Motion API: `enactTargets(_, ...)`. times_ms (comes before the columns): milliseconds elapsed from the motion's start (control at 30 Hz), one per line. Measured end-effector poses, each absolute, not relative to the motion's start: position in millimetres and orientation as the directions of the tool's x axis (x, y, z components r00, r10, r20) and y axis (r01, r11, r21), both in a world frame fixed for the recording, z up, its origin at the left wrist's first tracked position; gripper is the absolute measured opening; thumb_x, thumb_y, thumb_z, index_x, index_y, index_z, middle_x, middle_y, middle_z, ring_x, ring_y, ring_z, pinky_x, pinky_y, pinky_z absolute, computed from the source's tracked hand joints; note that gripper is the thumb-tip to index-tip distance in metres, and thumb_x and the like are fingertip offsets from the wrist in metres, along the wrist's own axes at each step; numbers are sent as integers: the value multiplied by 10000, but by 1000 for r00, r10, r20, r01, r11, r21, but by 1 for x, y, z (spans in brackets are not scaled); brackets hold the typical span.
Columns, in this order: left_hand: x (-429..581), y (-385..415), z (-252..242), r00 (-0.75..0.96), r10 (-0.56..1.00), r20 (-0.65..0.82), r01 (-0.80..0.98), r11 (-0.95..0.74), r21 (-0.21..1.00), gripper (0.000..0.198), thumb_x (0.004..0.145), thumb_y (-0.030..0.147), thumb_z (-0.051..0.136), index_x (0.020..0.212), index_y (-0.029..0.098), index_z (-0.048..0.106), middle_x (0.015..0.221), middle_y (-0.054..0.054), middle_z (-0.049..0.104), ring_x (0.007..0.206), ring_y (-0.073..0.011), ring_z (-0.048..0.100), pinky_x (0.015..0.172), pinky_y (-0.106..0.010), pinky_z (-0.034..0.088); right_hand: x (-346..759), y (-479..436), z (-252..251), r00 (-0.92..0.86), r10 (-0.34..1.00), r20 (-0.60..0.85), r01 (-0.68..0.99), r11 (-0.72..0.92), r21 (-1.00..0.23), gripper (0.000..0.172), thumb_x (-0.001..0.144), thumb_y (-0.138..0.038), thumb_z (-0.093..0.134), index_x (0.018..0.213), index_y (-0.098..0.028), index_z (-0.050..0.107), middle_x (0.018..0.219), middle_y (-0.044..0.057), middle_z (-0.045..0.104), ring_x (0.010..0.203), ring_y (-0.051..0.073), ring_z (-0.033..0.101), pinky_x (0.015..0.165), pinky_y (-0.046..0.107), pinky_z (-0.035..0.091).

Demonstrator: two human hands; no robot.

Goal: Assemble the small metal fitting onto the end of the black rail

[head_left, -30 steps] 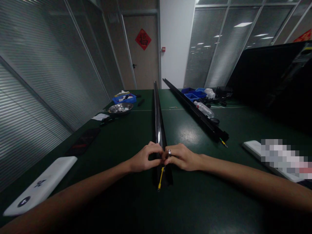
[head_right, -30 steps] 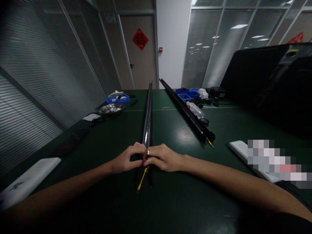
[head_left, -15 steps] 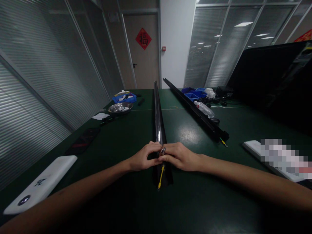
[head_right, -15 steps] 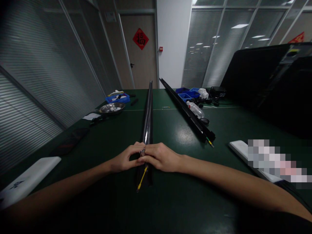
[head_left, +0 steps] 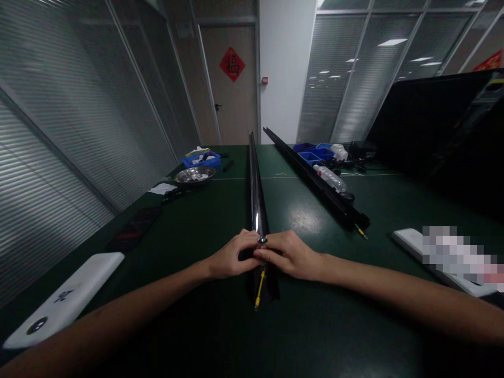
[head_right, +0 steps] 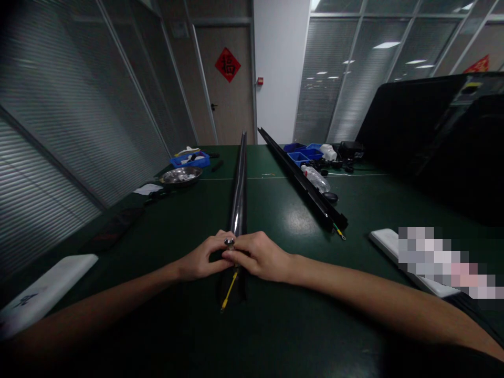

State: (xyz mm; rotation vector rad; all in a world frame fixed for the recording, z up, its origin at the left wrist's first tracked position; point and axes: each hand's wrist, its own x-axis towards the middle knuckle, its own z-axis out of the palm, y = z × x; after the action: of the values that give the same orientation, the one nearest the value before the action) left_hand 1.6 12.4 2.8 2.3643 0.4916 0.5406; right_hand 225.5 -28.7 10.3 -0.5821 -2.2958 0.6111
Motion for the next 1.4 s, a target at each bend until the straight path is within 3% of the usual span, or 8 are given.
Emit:
enactTargets(133, 3, 10, 2, 828, 486, 278, 201, -722, 663, 240, 988, 351, 611, 826, 176, 593, 925, -42, 659, 920, -218, 584, 887, -341, 378, 223, -30, 9, -609, 647, 459, 270, 713, -647, 286, 1079, -313, 562, 934, -129, 727, 816, 36, 703, 695, 137, 630, 695, 253, 490)
enactTargets(333, 2, 10, 0, 791, 540, 286, 235, -701, 673, 305, 965, 360, 648, 743, 175, 550, 914, -42, 697, 932, -219, 609, 906, -353, 384, 229, -26, 12, -610, 700, 370, 191, 584, -789, 254, 1038, -347, 633, 924, -133, 708, 755, -8, 632, 652, 116, 562, 629, 226, 451)
enactTargets(467, 2, 8, 3, 803, 534, 263, 239, -694, 680, 188, 974, 340, 661, 886, 176, 686, 1035, -53, 729, 1014, -235, 623, 960, -367, 386, 233, -20, 11, -619, 711, 332, 71, 472, -879, 247, 1036, -358, 624, 955, -134, 690, 796, 2, 648, 664, 108, 575, 599, 210, 461)
enactTargets(567, 3, 8, 6, 820, 518, 244, 234, -692, 683, 156, 989, 329, 659, 999, 193, 735, 1109, -55, 740, 1082, -247, 627, 1001, -377, 378, 233, -15, 3, -623, 744, 243, -37, 283, -958, 267, 1018, -398, 646, 951, -140, 652, 741, -19, 642, 463, 57, 484, 422, 170, 386)
enactTargets(667, 3, 11, 5, 839, 497, 219, 238, -700, 674, 177, 1002, 348, 657, 1067, 210, 747, 1184, -61, 736, 1144, -259, 615, 1032, -385, 362, 232, -11, -5, -636, 747, 195, -103, 169, -980, 311, 992, -448, 677, 943, -146, 623, 683, -32, 638, 410, 62, 517, 389, 165, 423)
enactTargets(833, 2, 13, 3, 854, 480, 198, 238, -701, 672, 188, 1011, 342, 649, 1106, 220, 755, 1192, -63, 736, 1155, -260, 612, 1023, -384, 360, 233, -9, -8, -648, 726, 230, -127, 195, -973, 358, 1004, -491, 651, 950, -139, 613, 613, -39, 630, 413, 85, 580, 405, 165, 467)
enactTargets(1067, 4, 10, 3, 825, 519, 224, 257, -697, 670, 182, 1005, 344, 630, 1037, 197, 733, 1172, -68, 735, 1131, -253, 615, 1025, -377, 370, 235, -7, -12, -616, 744, 258, -89, 259, -962, 353, 1045, -484, 586, 995, -137, 627, 751, -7, 689, 424, 61, 579, 398, 150, 451)
enactTargets(1400, 4, 9, 3, 815, 535, 223, 271, -692, 669, 207, 1023, 368, 612, 1016, 202, 735, 1148, -62, 727, 1079, -245, 617, 1016, -389, 380, 235, -7, -13, -605, 758, 244, -73, 253, -965, 307, 1049, -443, 597, 991, -142, 618, 749, -17, 684, 443, 73, 616, 405, 161, 485)
